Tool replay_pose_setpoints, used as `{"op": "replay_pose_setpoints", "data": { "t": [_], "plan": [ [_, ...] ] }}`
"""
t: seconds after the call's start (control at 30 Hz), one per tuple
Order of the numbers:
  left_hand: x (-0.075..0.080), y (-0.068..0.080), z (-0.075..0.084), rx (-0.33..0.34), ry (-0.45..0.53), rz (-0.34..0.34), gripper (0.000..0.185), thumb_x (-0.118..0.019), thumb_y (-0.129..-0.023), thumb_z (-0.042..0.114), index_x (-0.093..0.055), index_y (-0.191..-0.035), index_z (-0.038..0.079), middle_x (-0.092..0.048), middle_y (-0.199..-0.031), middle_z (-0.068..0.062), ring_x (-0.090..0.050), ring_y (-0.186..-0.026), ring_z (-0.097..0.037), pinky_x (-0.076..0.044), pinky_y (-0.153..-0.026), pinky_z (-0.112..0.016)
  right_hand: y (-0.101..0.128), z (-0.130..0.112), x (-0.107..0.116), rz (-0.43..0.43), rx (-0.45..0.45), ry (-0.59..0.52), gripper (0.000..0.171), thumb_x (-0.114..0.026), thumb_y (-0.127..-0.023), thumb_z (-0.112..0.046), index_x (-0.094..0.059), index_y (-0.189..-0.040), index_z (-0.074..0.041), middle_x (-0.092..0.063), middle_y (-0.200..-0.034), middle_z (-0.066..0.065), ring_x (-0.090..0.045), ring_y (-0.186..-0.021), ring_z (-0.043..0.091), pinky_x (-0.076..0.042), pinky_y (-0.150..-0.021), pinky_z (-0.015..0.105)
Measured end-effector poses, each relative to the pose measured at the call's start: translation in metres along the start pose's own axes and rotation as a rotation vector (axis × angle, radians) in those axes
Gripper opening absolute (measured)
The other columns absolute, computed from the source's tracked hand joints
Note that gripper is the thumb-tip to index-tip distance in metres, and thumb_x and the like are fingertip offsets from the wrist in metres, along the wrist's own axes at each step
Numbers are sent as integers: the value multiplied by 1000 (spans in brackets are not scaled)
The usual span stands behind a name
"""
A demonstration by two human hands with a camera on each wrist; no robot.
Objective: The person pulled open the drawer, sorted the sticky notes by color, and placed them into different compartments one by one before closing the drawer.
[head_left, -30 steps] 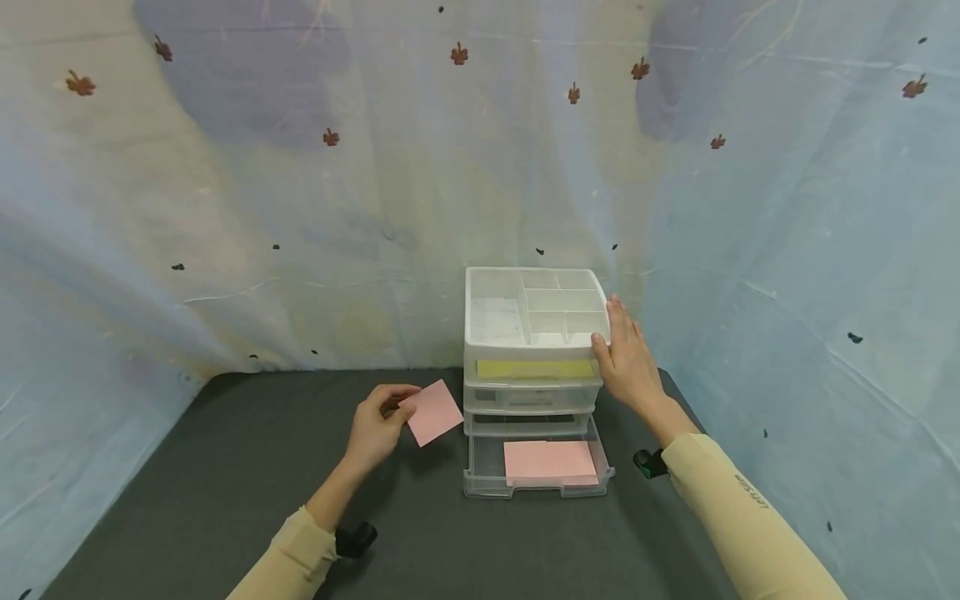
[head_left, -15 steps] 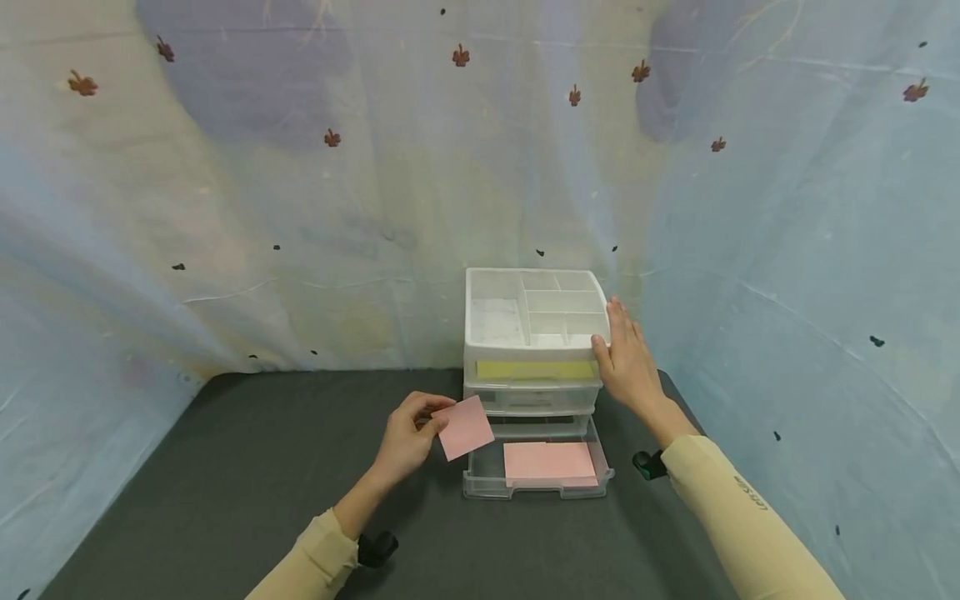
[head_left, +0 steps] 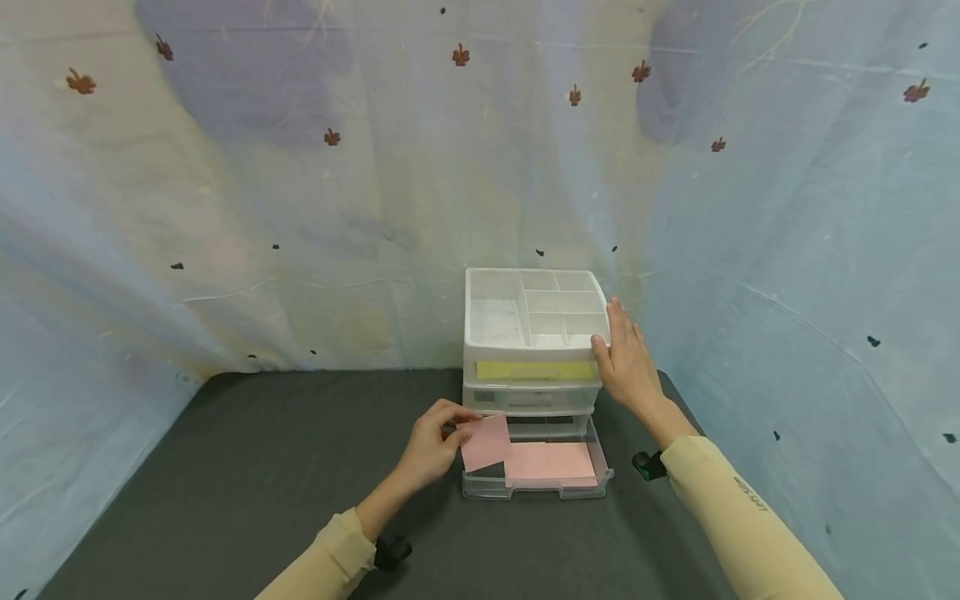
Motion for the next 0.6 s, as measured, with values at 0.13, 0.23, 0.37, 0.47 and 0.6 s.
{"op": "replay_pose_setpoints", "data": {
  "t": [0.13, 0.23, 0.37, 0.47, 0.6],
  "plan": [
    [-9, 0, -1, -26, -23, -75, 26, -71, -96, -2, -76, -114, 16, -60, -107, 1, -61, -92, -14, -57, -77, -30, 0, 0, 0, -2, -4, 3, 68, -33, -113, -37, -11, -164, 3, -11, -172, 21, -16, -157, 43, -10, -126, 59],
    [-13, 0, -1, -41, -58, -106, 27, -71, -96, -2, -76, -115, 16, -58, -105, 3, -58, -87, -12, -54, -72, -28, 0, 0, 0, -2, -3, -2, 68, -33, -113, -37, -13, -164, 4, -11, -173, 20, -15, -158, 42, -10, -127, 58],
    [-16, -2, 1, -62, -95, -125, 28, -70, -97, -3, -76, -116, 16, -58, -105, 4, -53, -80, -10, -51, -67, -26, 1, 0, 0, 4, 1, -5, 67, -33, -113, -36, -13, -164, 4, -11, -173, 20, -15, -158, 41, -10, -127, 58],
    [-20, -4, 2, -68, -104, -155, 28, -68, -98, -4, -75, -117, 15, -58, -107, 3, -55, -83, -10, -53, -69, -25, 1, 1, 1, 7, 2, -1, 67, -33, -113, -35, -12, -164, 4, -11, -172, 21, -16, -157, 41, -10, -127, 58],
    [-25, -4, 2, -78, -151, -213, 28, -67, -98, -5, -75, -116, 15, -57, -107, 3, -60, -93, -12, -56, -77, -27, 1, 0, 1, 14, 8, 1, 68, -34, -113, -36, -13, -164, 4, -12, -172, 21, -17, -157, 42, -12, -126, 59]
  ]
}}
Point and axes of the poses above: each hand's wrist, its own y-axis away from the middle knuckle, its own x-axis out of the back of the hand, z = x × y, the point moved 5 cm from there along -y, towards the middle knuckle
